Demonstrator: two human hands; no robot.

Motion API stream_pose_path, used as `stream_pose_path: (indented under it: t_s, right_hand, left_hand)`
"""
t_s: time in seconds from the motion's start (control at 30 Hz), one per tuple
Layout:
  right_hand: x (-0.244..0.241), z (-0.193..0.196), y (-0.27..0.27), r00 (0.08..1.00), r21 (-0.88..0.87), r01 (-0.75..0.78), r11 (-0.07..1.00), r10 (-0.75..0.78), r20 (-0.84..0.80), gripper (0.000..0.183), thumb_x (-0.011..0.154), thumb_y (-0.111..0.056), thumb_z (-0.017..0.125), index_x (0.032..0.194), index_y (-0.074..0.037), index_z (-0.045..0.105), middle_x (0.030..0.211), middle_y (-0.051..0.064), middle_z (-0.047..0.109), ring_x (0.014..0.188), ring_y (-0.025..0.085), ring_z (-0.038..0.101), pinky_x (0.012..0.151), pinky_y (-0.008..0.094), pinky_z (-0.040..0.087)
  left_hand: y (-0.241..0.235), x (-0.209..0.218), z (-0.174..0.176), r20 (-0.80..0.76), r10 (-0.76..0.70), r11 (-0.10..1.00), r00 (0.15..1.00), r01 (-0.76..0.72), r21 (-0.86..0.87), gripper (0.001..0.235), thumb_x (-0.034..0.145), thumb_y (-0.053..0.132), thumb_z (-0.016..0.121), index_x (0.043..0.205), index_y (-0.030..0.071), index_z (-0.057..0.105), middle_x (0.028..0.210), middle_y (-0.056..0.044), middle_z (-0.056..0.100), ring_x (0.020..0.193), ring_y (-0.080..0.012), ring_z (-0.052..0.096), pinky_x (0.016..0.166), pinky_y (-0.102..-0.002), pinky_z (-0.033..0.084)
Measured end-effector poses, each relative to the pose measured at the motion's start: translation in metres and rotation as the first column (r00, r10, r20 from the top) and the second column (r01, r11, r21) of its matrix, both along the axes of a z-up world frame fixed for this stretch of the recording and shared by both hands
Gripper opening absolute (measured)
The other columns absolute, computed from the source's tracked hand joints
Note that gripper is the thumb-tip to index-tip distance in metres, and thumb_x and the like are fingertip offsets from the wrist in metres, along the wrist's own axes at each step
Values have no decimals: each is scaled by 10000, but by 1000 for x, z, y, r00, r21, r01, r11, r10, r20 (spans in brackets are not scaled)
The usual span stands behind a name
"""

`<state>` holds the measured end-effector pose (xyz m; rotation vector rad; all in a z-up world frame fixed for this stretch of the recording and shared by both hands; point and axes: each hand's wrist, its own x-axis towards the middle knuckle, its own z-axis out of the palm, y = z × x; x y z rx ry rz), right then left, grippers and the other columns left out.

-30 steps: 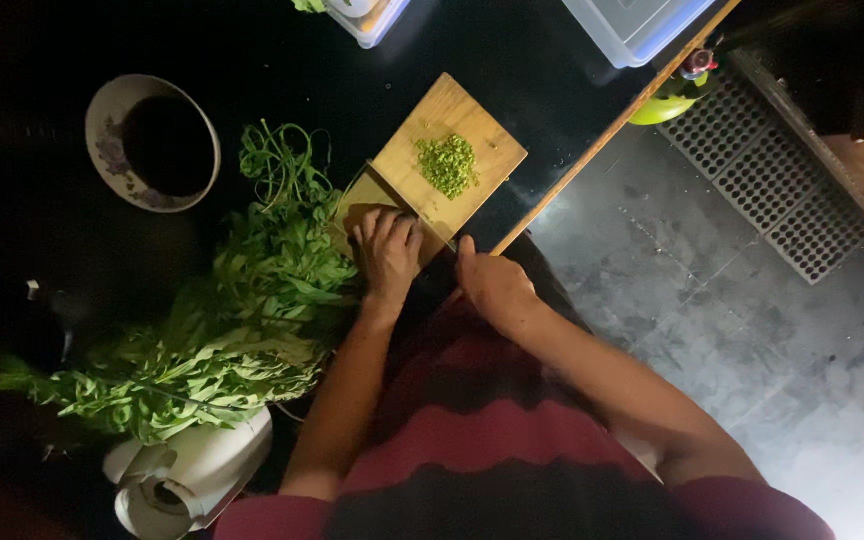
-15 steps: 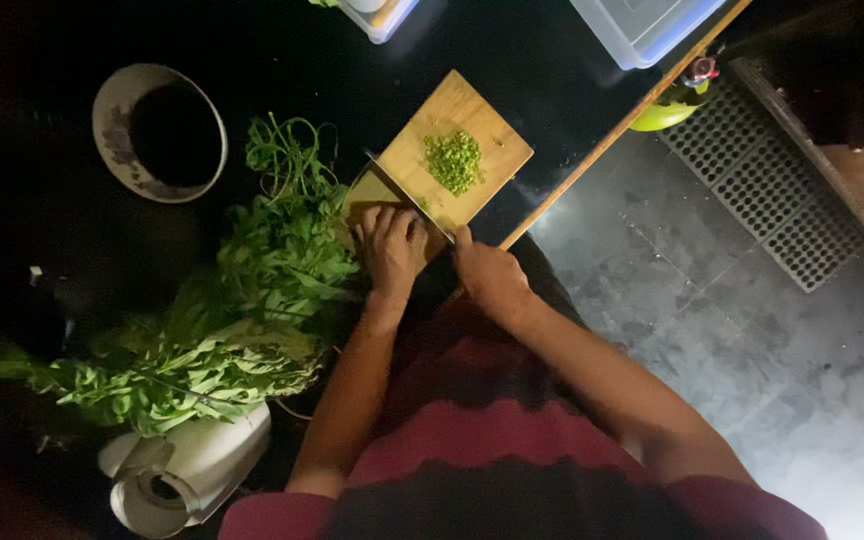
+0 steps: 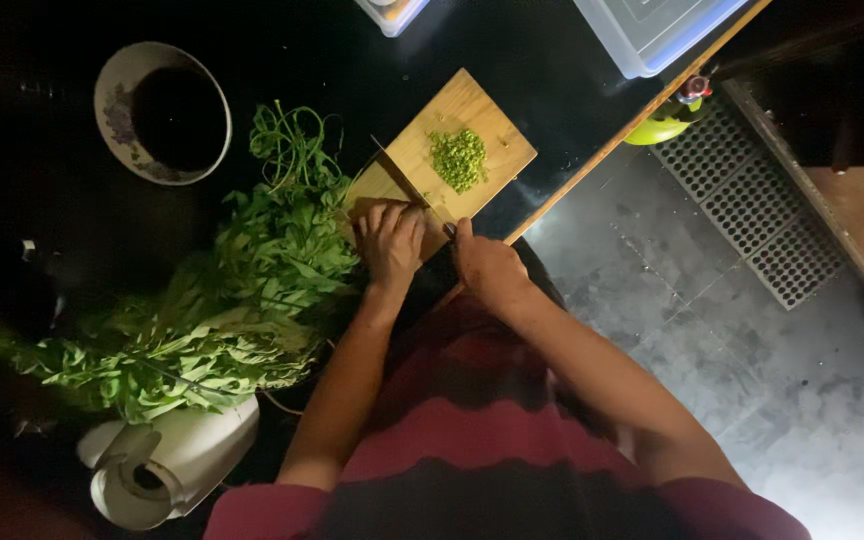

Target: The person uses a large knife to finely chop green herbs on a wooden cutting board, picking up additional herb stems from a bunch and adding them to the board.

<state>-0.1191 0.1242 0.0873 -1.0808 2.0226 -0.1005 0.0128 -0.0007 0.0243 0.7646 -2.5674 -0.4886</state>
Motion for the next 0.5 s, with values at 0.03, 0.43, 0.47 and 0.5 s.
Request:
stream_pose_path:
  t_s: [0.03, 0.43, 0.47, 0.5]
  right_hand:
    - [-1, 4, 5, 1000, 0, 0, 1000, 0, -5, 368, 973, -123, 491, 1292, 42, 409, 975, 286, 714, 892, 484, 710, 755, 559, 577]
    - [9, 11, 3, 995, -23, -62, 998, 60, -82, 396, 927, -137, 500, 1266, 44, 408, 932, 272, 724, 849, 467, 730, 706, 552, 595]
    - [10, 14, 4, 999, 48, 1, 999, 1, -39, 320, 1016, -205, 457, 1243, 20, 420, 921, 283, 720, 852, 477, 720, 720, 562, 580]
    - [7, 15, 2, 998, 115, 63, 991, -62, -10, 290, 1106, -272, 414, 1219, -5, 433, 910, 294, 716, 856, 487, 709, 734, 572, 565]
  left_hand:
    - [1, 0, 1, -5, 0, 1000, 1000, 0, 0, 165, 933, 159, 765, 1085, 94, 755, 1110, -34, 671, 1120, -276, 561, 981, -471, 409]
    - [7, 7, -14, 39, 5, 998, 999, -8, 62, 124, 928, 128, 781, 1016, 65, 720, 1089, -70, 648, 1102, -306, 561, 963, -500, 400]
    - [7, 9, -14, 27, 7, 998, 1000, -9, 55, 133, 934, 131, 781, 1037, 67, 725, 1108, -66, 649, 1109, -305, 562, 969, -502, 400]
    - [4, 5, -14, 5, 8, 999, 1000, -8, 42, 144, 939, 134, 781, 1058, 70, 731, 1126, -63, 650, 1116, -304, 562, 975, -505, 400]
